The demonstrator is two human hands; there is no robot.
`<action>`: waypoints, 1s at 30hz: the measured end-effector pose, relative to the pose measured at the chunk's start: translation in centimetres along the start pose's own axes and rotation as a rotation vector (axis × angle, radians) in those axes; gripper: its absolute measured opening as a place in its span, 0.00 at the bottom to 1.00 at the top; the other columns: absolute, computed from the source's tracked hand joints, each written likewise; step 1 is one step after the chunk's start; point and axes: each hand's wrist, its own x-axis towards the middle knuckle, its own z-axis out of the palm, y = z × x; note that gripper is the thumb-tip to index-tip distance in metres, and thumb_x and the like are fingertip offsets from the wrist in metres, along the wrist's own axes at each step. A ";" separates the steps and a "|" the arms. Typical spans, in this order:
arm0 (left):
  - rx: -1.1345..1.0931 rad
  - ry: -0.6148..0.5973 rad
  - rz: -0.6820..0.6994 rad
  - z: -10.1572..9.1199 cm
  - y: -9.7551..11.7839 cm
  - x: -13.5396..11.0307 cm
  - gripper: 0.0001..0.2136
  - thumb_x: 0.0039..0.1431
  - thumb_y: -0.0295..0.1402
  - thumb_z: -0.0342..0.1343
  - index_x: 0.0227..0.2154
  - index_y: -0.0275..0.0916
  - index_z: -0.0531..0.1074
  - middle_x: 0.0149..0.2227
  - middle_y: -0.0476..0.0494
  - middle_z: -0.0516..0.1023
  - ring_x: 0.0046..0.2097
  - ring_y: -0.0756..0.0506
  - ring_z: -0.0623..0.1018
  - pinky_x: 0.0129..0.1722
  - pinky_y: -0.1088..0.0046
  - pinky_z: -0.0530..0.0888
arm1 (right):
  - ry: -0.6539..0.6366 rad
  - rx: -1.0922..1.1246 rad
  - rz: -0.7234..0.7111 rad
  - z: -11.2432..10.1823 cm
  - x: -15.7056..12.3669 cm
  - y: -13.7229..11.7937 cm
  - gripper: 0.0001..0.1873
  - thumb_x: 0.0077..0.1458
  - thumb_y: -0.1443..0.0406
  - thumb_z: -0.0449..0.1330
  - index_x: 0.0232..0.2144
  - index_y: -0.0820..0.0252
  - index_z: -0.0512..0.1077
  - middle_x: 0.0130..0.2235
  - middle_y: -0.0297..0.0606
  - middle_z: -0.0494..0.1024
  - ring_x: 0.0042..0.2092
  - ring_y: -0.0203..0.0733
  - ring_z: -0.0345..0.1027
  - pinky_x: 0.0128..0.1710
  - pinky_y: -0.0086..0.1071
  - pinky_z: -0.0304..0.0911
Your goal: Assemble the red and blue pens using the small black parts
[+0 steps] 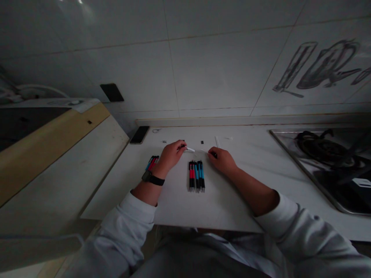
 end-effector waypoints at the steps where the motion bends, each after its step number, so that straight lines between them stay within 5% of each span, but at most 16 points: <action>1: -0.009 0.000 -0.004 -0.8 -0.1 0.1 0.06 0.66 0.35 0.58 0.43 0.43 0.77 0.41 0.45 0.84 0.43 0.44 0.81 0.45 0.70 0.73 | 0.004 -0.001 -0.003 0.0 0.0 0.1 0.09 0.62 0.63 0.57 0.38 0.55 0.77 0.38 0.40 0.82 0.37 0.43 0.73 0.37 0.33 0.61; 7: -0.213 0.044 -0.180 -5.8 -3.1 -0.1 0.11 0.61 0.38 0.62 0.45 0.41 0.74 0.38 0.44 0.84 0.40 0.44 0.82 0.42 0.69 0.75 | 0.017 -0.009 -0.005 0.2 0.0 0.3 0.10 0.62 0.61 0.57 0.38 0.55 0.77 0.36 0.39 0.82 0.36 0.43 0.73 0.37 0.33 0.61; 12: -0.345 -0.006 -0.289 -7.9 -6.0 -0.5 0.12 0.55 0.39 0.65 0.36 0.38 0.73 0.34 0.43 0.82 0.37 0.45 0.81 0.39 0.69 0.75 | 0.025 -0.006 -0.022 0.2 0.0 0.4 0.10 0.61 0.60 0.56 0.38 0.54 0.77 0.35 0.39 0.82 0.35 0.42 0.73 0.36 0.33 0.61; 22: -0.114 -0.323 -0.367 -6.7 -8.4 -1.1 0.09 0.52 0.34 0.63 0.36 0.39 0.82 0.34 0.42 0.84 0.34 0.44 0.81 0.33 0.71 0.73 | 0.012 -0.007 -0.035 0.1 -0.1 0.2 0.11 0.61 0.58 0.55 0.37 0.55 0.76 0.35 0.39 0.81 0.34 0.43 0.72 0.36 0.34 0.61; 30: 0.100 -0.284 -0.340 -6.9 -8.3 -1.0 0.07 0.52 0.31 0.63 0.34 0.40 0.84 0.35 0.43 0.85 0.35 0.45 0.80 0.37 0.71 0.73 | -0.008 -0.015 -0.032 0.5 0.1 0.8 0.10 0.62 0.58 0.56 0.36 0.54 0.76 0.35 0.39 0.81 0.35 0.43 0.73 0.36 0.34 0.61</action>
